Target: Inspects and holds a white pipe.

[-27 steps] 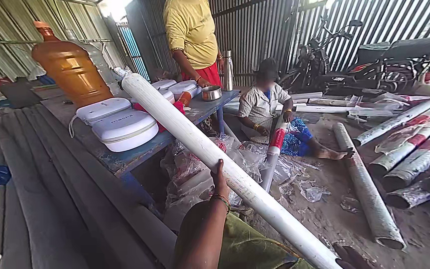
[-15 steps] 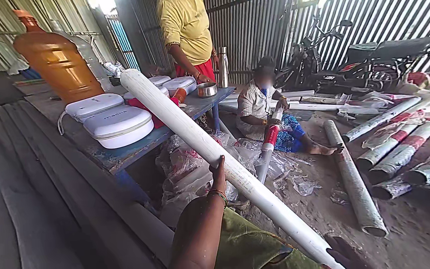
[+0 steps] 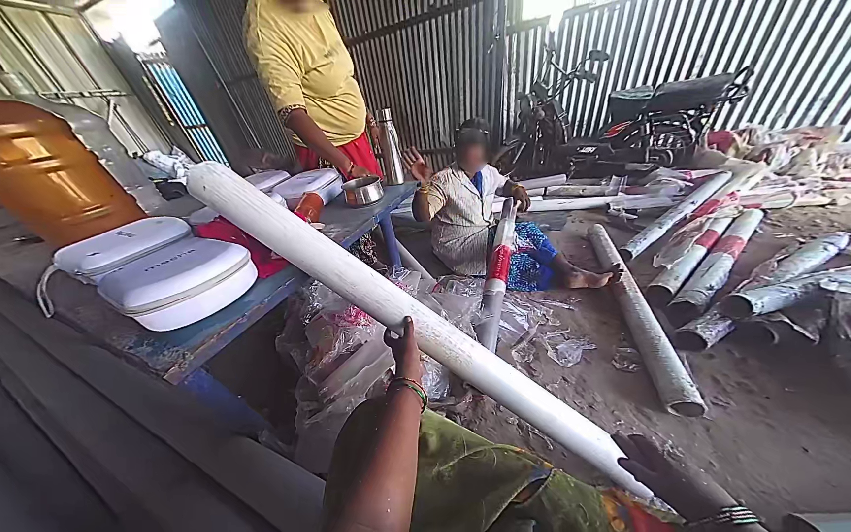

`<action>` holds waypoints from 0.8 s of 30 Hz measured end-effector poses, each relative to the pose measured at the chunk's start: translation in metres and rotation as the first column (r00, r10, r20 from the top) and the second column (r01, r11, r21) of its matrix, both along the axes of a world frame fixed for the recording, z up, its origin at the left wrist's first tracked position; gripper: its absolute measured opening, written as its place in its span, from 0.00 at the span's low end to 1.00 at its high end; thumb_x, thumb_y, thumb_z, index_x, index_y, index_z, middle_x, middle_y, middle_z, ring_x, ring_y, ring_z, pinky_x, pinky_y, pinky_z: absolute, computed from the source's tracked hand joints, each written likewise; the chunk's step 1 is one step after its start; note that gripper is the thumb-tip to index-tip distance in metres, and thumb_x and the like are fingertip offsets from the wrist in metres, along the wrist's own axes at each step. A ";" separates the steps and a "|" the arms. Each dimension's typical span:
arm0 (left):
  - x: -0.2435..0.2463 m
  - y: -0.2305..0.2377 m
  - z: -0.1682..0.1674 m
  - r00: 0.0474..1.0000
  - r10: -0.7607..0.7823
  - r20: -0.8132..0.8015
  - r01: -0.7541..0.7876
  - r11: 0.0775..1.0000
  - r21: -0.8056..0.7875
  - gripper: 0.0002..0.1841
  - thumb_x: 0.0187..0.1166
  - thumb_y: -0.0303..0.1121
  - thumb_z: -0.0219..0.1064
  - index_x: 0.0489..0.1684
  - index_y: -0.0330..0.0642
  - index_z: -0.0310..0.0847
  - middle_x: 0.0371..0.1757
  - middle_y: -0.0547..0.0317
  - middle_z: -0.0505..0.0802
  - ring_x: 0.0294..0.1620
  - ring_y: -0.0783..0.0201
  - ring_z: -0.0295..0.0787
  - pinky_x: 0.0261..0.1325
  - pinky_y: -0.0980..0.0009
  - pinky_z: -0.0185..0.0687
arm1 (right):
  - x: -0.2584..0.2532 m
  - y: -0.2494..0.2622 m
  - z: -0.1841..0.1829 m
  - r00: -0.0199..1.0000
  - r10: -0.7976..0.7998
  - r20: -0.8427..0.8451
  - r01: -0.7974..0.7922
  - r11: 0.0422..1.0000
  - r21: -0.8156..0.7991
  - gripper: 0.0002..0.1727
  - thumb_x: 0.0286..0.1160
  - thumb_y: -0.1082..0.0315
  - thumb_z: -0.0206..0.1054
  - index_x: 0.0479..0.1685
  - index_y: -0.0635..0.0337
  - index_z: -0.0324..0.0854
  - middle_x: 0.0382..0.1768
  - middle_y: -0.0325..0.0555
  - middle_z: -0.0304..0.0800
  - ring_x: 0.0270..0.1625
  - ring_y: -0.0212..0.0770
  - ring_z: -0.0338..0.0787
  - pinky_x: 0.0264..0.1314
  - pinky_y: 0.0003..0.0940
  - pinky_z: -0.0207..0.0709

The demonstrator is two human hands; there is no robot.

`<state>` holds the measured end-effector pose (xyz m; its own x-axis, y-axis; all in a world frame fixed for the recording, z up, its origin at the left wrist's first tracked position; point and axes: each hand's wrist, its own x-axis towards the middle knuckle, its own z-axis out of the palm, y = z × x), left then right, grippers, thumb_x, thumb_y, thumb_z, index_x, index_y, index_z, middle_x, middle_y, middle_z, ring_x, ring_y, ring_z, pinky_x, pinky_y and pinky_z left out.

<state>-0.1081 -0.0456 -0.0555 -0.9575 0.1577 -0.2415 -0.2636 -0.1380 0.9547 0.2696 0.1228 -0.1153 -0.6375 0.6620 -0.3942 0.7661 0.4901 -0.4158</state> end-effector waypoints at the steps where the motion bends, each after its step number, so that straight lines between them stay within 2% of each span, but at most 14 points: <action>1: -0.001 0.002 -0.001 1.000 0.005 -0.022 -0.005 1.000 -0.011 0.41 0.88 0.49 0.59 0.92 0.45 0.35 0.84 0.29 0.65 0.82 0.35 0.64 0.71 0.32 0.67 | 0.000 -0.001 0.002 1.000 -0.008 -0.013 0.007 1.000 -0.006 0.31 0.88 0.51 0.63 0.82 0.62 0.71 0.63 0.72 0.87 0.67 0.71 0.86 0.71 0.71 0.72; 3: -0.003 0.004 -0.002 0.998 0.018 -0.059 -0.020 0.999 -0.026 0.43 0.87 0.47 0.61 0.92 0.44 0.34 0.84 0.28 0.65 0.82 0.34 0.65 0.71 0.32 0.67 | 0.002 -0.003 0.005 0.999 -0.022 -0.032 0.022 1.000 -0.017 0.30 0.88 0.52 0.63 0.81 0.62 0.72 0.61 0.72 0.87 0.66 0.70 0.87 0.70 0.70 0.73; 7: -0.008 0.010 -0.005 0.997 0.020 -0.075 -0.023 0.999 -0.039 0.47 0.84 0.49 0.64 0.93 0.45 0.30 0.85 0.29 0.63 0.83 0.34 0.62 0.72 0.30 0.65 | 0.003 -0.005 0.014 1.000 -0.013 0.012 0.014 1.000 -0.018 0.31 0.89 0.51 0.62 0.83 0.61 0.69 0.65 0.72 0.86 0.69 0.70 0.85 0.72 0.69 0.71; 13: -0.009 0.016 -0.004 0.996 0.031 -0.083 -0.035 0.999 -0.038 0.48 0.82 0.50 0.66 0.92 0.44 0.32 0.85 0.30 0.65 0.83 0.36 0.64 0.71 0.32 0.67 | 0.009 -0.002 0.008 1.000 -0.008 -0.010 0.008 1.000 0.014 0.31 0.88 0.50 0.62 0.81 0.62 0.71 0.65 0.70 0.86 0.70 0.69 0.85 0.73 0.69 0.72; 24: -0.012 0.020 -0.008 0.995 0.027 -0.092 -0.032 0.998 -0.047 0.50 0.81 0.52 0.67 0.92 0.43 0.32 0.84 0.29 0.65 0.83 0.35 0.63 0.72 0.32 0.66 | 0.008 -0.005 0.021 1.000 -0.004 0.009 0.004 1.000 -0.014 0.30 0.89 0.50 0.61 0.82 0.61 0.70 0.64 0.71 0.86 0.69 0.70 0.86 0.71 0.71 0.72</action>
<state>-0.1199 -0.0252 -0.0631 -0.9799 0.1195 -0.1595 -0.1714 -0.0972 0.9804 0.2772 0.1177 -0.0944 -0.6315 0.6589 -0.4087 0.7716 0.4817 -0.4156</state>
